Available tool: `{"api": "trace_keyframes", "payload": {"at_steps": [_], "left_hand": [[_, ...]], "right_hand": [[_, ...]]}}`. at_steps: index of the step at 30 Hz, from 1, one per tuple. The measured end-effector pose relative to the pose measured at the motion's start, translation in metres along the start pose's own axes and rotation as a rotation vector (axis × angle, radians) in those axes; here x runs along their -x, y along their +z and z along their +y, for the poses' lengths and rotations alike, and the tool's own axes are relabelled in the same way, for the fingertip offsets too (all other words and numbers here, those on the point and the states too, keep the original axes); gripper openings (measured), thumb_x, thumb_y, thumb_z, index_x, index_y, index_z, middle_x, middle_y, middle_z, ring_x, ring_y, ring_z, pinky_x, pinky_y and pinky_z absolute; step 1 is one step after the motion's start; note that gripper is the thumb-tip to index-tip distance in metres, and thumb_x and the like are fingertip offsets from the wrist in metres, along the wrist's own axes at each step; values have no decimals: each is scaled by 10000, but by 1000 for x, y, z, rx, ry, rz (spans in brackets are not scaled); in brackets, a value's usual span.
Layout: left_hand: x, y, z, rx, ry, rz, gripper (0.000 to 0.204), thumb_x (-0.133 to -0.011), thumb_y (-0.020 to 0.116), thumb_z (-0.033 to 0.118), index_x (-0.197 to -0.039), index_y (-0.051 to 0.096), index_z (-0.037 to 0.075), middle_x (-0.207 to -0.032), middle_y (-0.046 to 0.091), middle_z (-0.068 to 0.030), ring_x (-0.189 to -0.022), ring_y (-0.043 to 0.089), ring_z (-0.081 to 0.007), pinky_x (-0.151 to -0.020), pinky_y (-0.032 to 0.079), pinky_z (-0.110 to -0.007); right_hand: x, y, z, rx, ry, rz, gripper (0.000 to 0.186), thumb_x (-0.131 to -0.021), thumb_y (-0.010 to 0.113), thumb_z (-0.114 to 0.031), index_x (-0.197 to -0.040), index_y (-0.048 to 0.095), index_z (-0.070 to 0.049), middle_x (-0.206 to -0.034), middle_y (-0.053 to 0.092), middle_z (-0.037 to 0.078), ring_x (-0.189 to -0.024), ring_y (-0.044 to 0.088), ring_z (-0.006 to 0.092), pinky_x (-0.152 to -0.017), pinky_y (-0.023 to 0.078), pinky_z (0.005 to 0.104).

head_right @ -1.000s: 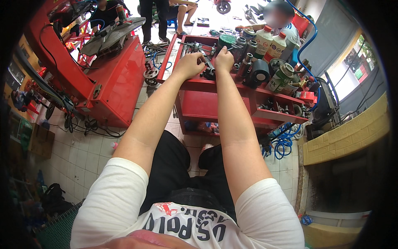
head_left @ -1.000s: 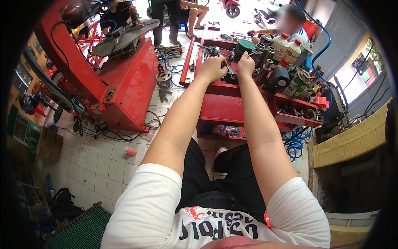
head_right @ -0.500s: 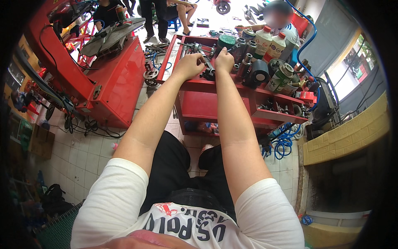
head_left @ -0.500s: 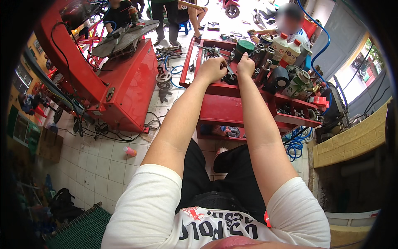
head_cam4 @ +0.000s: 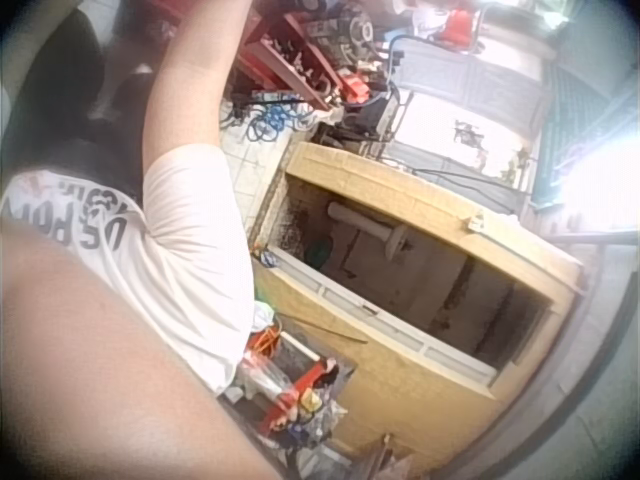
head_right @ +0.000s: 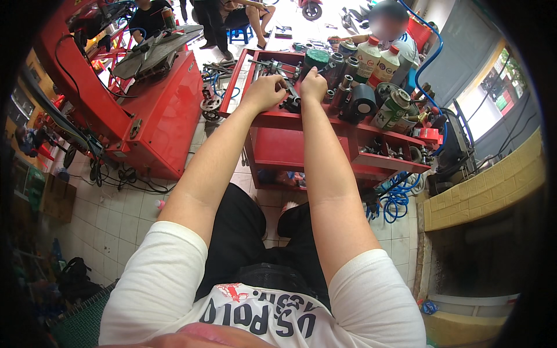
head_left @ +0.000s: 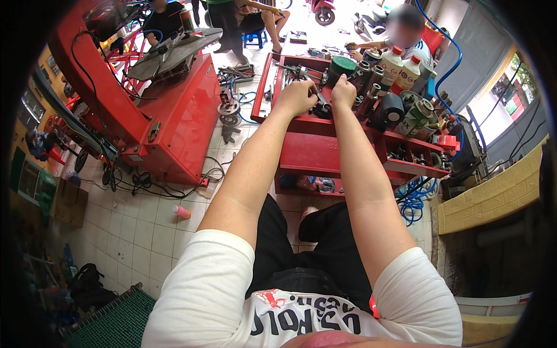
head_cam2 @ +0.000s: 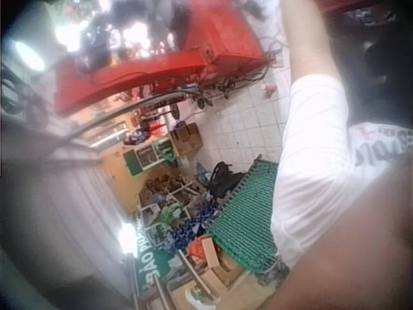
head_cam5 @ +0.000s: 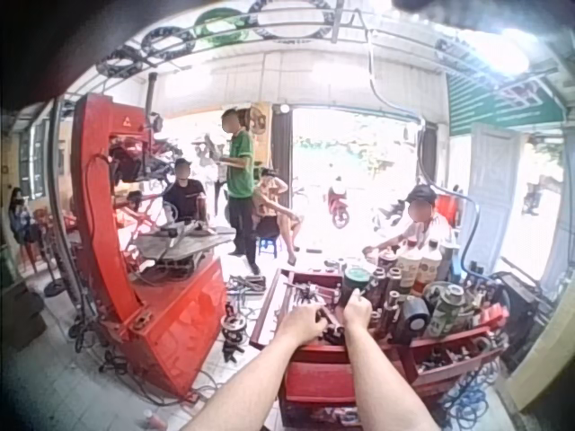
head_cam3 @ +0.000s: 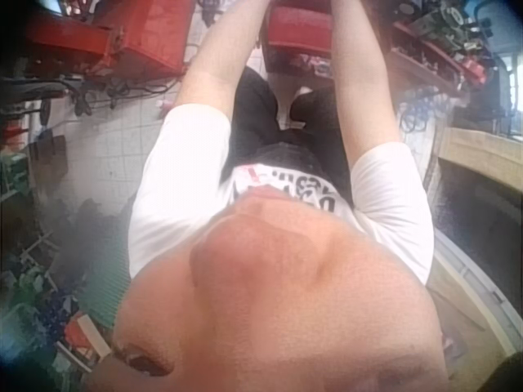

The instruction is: The person sits at a red tool cart and uses a wrench to tighten or loosen bolts on a small mechanical assembly. They repeatedly adjust the wrench and reposition the part while other people work in the background.

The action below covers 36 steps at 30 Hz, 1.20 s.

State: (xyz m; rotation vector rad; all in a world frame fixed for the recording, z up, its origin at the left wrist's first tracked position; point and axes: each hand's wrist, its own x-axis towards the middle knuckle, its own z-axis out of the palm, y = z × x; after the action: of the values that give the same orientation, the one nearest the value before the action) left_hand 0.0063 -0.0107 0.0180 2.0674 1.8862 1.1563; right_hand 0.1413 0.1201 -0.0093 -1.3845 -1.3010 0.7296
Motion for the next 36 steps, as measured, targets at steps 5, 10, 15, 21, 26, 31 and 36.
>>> {"api": "trace_keyframes", "payload": {"at_steps": [5,10,15,21,26,31,36], "left_hand": [[0,-1,0,-2,-30,-31,249,-857,709,234,-1037,768,71,-980,783,-142,-942,754,-298,-876,582,-407],[1,1,-2,-28,-50,-81,248,-876,711,225,-1040,767,48,-960,786,-142,-918,759,-290,-872,577,-402],[-2,6,-5,-75,-145,-185,262,-892,704,228,-1068,768,45,-996,785,-150,-951,757,-288,-879,574,-403],[-3,3,0,-138,-134,-213,286,-898,710,253,-1084,774,45,-1077,775,-177,-1041,741,-313,-944,559,-418],[-5,10,-13,-138,-178,-254,307,-892,721,331,-1102,789,118,-1135,767,-150,-1082,725,-328,-970,562,-439],[-11,14,-24,-159,-143,-259,308,-887,723,335,-1098,790,121,-1140,766,-151,-1094,720,-323,-979,557,-442],[-9,16,-17,-124,-140,-239,312,-874,728,274,-1100,781,66,-1115,766,-183,-1069,727,-344,-969,557,-438]], "right_hand": [[14,-4,-9,105,-143,21,581,-1048,480,-458,-902,753,33,-922,742,280,-950,718,461,-865,529,530],[21,-2,-13,136,-251,-74,537,-1038,504,-440,-895,753,14,-895,731,281,-930,712,468,-855,529,542],[19,6,-4,251,-318,-175,522,-1032,507,-419,-915,766,18,-958,732,293,-980,708,471,-894,532,542],[18,8,0,328,-357,-215,531,-1030,506,-423,-964,767,34,-1014,723,304,-1041,692,468,-939,516,523],[27,7,-5,357,-383,-228,538,-1040,481,-392,-970,763,60,-1051,723,319,-1050,698,475,-966,527,533],[29,8,-8,374,-402,-220,524,-1037,490,-394,-972,768,46,-1042,729,309,-1039,704,469,-959,535,531],[27,7,-7,393,-396,-211,507,-1032,501,-391,-975,770,36,-1046,730,303,-1040,703,466,-960,534,533]]}}
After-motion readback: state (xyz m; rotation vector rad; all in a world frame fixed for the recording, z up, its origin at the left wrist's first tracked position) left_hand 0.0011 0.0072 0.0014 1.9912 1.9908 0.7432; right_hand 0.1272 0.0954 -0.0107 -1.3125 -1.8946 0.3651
